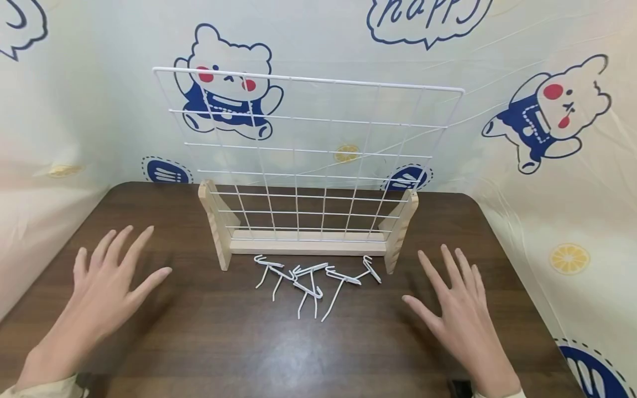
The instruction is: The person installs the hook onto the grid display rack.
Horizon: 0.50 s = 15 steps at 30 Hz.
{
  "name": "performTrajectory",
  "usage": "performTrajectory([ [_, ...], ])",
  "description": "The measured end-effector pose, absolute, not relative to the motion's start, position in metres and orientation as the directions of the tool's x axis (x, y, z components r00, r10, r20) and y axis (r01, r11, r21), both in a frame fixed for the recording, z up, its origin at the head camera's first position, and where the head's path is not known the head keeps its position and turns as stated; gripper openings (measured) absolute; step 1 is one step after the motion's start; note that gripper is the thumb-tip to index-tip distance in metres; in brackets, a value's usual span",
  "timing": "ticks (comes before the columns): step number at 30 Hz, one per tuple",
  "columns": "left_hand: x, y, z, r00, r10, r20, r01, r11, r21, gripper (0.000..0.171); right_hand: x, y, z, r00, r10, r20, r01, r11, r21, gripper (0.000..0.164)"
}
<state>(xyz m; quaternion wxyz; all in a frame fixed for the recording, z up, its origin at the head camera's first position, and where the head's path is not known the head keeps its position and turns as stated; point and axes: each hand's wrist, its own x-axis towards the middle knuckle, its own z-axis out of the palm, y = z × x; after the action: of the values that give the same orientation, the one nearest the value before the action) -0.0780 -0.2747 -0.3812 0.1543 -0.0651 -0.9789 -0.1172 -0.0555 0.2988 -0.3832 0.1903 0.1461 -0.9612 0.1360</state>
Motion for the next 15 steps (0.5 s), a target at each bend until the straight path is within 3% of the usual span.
performTrajectory([
  [6,-0.086,-0.265,-0.374,-0.927,0.154,0.341,0.261,0.920,0.294,0.074,-0.053,0.285,-0.379,-0.861,-0.245,0.446,-0.386,0.885,-0.259,0.075],
  [15,-0.099,-0.255,-0.359,-0.892,0.220,0.394,0.369,0.858,0.357,0.066,-0.053,0.265,-0.376,-0.815,-0.320,0.483,-0.465,0.859,-0.215,0.057],
])
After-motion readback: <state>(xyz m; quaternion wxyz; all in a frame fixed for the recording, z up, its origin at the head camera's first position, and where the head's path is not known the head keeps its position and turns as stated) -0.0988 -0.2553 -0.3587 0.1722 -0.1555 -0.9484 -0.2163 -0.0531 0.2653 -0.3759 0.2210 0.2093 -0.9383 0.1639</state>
